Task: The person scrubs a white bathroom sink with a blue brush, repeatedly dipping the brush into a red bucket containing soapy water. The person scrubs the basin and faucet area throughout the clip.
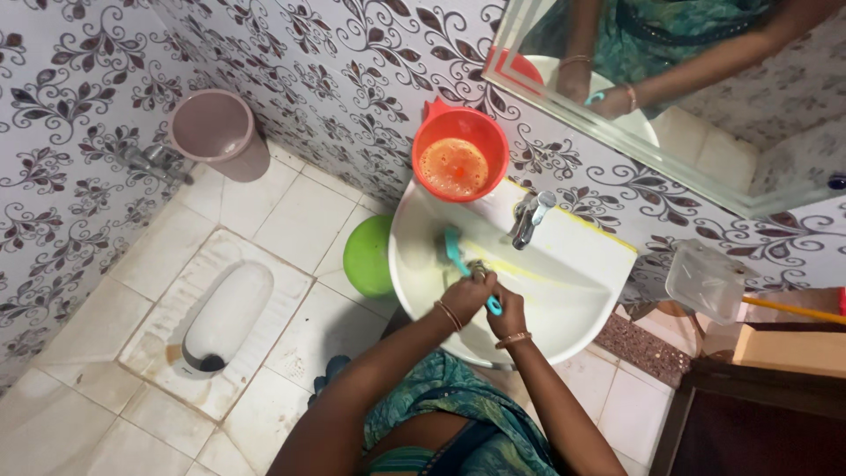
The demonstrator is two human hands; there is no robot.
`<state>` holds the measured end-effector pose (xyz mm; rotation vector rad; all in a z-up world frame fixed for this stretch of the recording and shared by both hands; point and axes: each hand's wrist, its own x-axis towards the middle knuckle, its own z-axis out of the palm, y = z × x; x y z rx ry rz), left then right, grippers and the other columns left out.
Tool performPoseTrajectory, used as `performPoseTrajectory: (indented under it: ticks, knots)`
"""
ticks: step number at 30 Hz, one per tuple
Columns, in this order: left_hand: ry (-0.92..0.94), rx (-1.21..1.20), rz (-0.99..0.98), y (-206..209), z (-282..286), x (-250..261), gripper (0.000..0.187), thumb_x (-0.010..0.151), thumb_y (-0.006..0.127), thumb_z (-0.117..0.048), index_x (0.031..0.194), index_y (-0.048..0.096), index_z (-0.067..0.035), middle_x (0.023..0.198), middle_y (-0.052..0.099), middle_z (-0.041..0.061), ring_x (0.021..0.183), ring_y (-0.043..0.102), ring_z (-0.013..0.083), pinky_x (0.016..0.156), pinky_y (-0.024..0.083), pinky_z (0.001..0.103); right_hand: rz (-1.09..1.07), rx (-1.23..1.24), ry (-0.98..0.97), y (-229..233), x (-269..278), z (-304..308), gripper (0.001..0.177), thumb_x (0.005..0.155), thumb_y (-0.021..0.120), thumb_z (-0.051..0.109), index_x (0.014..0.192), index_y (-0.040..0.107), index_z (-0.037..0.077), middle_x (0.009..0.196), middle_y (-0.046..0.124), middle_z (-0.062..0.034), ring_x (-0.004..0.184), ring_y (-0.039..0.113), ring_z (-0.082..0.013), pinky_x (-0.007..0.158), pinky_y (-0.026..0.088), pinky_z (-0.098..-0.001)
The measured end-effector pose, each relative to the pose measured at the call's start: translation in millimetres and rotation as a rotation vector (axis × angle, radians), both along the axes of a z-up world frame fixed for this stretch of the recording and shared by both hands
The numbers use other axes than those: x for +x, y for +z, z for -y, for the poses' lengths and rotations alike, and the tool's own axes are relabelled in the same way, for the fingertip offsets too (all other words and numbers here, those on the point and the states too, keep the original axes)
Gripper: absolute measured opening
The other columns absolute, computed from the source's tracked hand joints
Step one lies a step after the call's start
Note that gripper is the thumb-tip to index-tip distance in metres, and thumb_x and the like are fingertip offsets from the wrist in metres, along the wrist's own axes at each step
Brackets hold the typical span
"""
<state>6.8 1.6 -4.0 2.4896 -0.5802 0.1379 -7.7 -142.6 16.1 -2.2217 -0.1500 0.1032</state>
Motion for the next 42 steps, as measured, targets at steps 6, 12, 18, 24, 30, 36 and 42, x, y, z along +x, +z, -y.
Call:
performPoseTrajectory:
  ticks: [6, 12, 18, 24, 30, 36, 42]
  knots:
    - [-0.018, -0.291, -0.192, 14, 7, -31, 0.033, 0.087, 0.062, 0.001, 0.116, 0.046, -0.004, 0.097, 0.068, 0.023, 0.088, 0.071, 0.0416, 0.073, 0.058, 0.048, -0.01, -0.324, 0.119, 40, -14, 2, 0.029, 0.075, 0.072, 0.002, 0.103, 0.075, 0.007, 0.081, 0.071, -0.0224, 0.074, 0.071, -0.0408, 0.068, 0.057, -0.0441]
    - [-0.205, -0.659, -0.374, 41, 7, -73, 0.068, 0.067, 0.086, -0.006, 0.122, 0.046, -0.005, 0.102, 0.071, 0.024, 0.098, 0.07, 0.0438, 0.078, 0.056, 0.046, -0.101, -0.636, 0.181, 77, -63, 3, 0.026, 0.066, 0.083, 0.013, 0.089, 0.074, 0.005, 0.079, 0.075, -0.0177, 0.075, 0.073, -0.0362, 0.069, 0.06, -0.0456]
    - [-0.175, -0.628, -0.454, 30, 35, -32, 0.067, 0.075, 0.079, -0.011, 0.135, 0.05, -0.011, 0.102, 0.074, 0.021, 0.101, 0.074, 0.0392, 0.083, 0.059, 0.043, 0.091, -0.897, 0.12, 57, -23, 10, 0.013, 0.082, 0.068, 0.007, 0.09, 0.072, -0.001, 0.083, 0.074, -0.0193, 0.08, 0.075, -0.0336, 0.066, 0.062, -0.0432]
    - [-0.213, -0.63, -0.315, 55, 29, -56, 0.056, 0.073, 0.086, -0.013, 0.12, 0.057, -0.008, 0.106, 0.074, 0.021, 0.101, 0.071, 0.0405, 0.084, 0.057, 0.043, 0.037, -0.833, 0.125, 74, -49, 7, 0.015, 0.08, 0.067, 0.008, 0.092, 0.072, -0.001, 0.081, 0.074, -0.0216, 0.077, 0.076, -0.0366, 0.065, 0.062, -0.0443]
    - [-0.219, -0.762, -0.339, 87, 21, -88, 0.057, 0.071, 0.084, -0.013, 0.122, 0.06, -0.007, 0.109, 0.073, 0.019, 0.103, 0.074, 0.037, 0.085, 0.059, 0.041, -0.028, -0.825, 0.226, 91, -74, 9, 0.011, 0.079, 0.068, 0.009, 0.084, 0.076, 0.004, 0.086, 0.074, -0.0201, 0.079, 0.075, -0.0361, 0.069, 0.062, -0.0453]
    - [-0.061, -0.5, -0.271, 46, 62, -34, 0.056, 0.071, 0.081, -0.008, 0.12, 0.055, -0.007, 0.099, 0.071, 0.021, 0.095, 0.069, 0.0429, 0.078, 0.056, 0.047, 0.07, -0.692, 0.21, 69, -20, 41, 0.012, 0.07, 0.076, 0.013, 0.08, 0.076, 0.006, 0.086, 0.075, -0.0182, 0.083, 0.073, -0.0363, 0.076, 0.059, -0.0469]
    - [-0.048, -0.19, -0.143, 19, 87, 12, 0.039, 0.077, 0.076, -0.005, 0.11, 0.055, -0.006, 0.096, 0.072, 0.02, 0.099, 0.069, 0.0424, 0.085, 0.054, 0.05, -0.004, -0.36, 0.201, 51, 27, 91, 0.02, 0.074, 0.077, 0.01, 0.094, 0.08, 0.006, 0.088, 0.077, -0.0187, 0.082, 0.074, -0.0345, 0.078, 0.059, -0.0434]
